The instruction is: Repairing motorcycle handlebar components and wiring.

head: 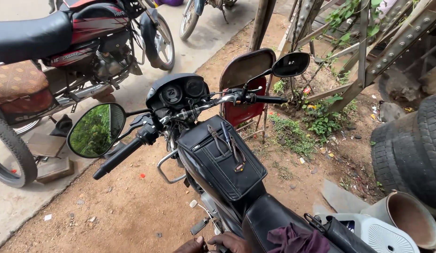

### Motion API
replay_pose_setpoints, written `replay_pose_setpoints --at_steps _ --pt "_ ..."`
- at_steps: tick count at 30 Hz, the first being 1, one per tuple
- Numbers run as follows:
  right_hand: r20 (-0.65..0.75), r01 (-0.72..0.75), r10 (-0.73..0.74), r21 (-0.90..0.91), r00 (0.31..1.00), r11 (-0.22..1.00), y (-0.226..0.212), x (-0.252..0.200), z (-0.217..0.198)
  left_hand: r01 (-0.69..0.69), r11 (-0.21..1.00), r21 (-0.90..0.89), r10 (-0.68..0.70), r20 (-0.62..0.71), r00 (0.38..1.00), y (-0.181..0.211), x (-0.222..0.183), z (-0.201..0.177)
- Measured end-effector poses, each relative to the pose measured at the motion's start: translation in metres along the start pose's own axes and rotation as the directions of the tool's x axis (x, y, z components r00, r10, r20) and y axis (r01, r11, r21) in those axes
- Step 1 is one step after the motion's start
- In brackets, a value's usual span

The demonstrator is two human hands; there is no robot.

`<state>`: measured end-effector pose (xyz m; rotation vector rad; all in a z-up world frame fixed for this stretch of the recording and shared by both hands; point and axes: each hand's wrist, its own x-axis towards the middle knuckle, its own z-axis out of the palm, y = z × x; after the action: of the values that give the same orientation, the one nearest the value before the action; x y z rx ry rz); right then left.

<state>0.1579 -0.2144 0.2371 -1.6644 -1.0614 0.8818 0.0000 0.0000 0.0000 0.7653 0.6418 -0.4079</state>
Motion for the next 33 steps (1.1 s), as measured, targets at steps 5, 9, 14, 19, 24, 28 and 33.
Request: replay_pose_setpoints --at_steps 5,9,14,19,24,28,33 --pt "-0.231 -0.363 0.427 0.274 0.874 0.891 -0.003 0.006 -0.002 0.012 0.969 -0.247 -0.077 -0.254 0.964 0.122 -0.101 0.121" --pt "-0.35 -0.239 0.372 0.367 0.86 0.899 0.006 0.007 -0.005 0.06 0.973 -0.222 -0.096 -0.152 0.984 0.182 -0.132 0.154" --pt "-0.344 -0.1 0.44 0.684 0.83 0.723 -0.057 0.024 -0.007 0.045 0.993 -0.109 -0.048 -0.025 0.999 0.243 -0.163 0.173" --pt "-0.359 0.011 0.471 0.805 0.806 0.594 -0.109 0.045 0.003 0.035 0.999 -0.004 -0.035 0.034 0.999 0.276 -0.175 0.161" --pt "-0.437 0.019 0.567 0.803 0.698 0.596 -0.167 0.06 0.011 0.002 1.0 -0.007 -0.001 0.076 0.997 0.292 -0.169 0.156" --pt "-0.548 0.127 0.518 0.758 0.657 0.64 -0.178 0.057 0.009 -0.005 1.0 0.003 0.004 0.15 0.989 0.306 -0.163 0.171" --pt "-0.664 0.193 0.443 0.659 0.602 0.727 -0.164 0.06 -0.008 -0.031 0.998 0.049 0.021 0.195 0.981 0.322 -0.148 0.186"
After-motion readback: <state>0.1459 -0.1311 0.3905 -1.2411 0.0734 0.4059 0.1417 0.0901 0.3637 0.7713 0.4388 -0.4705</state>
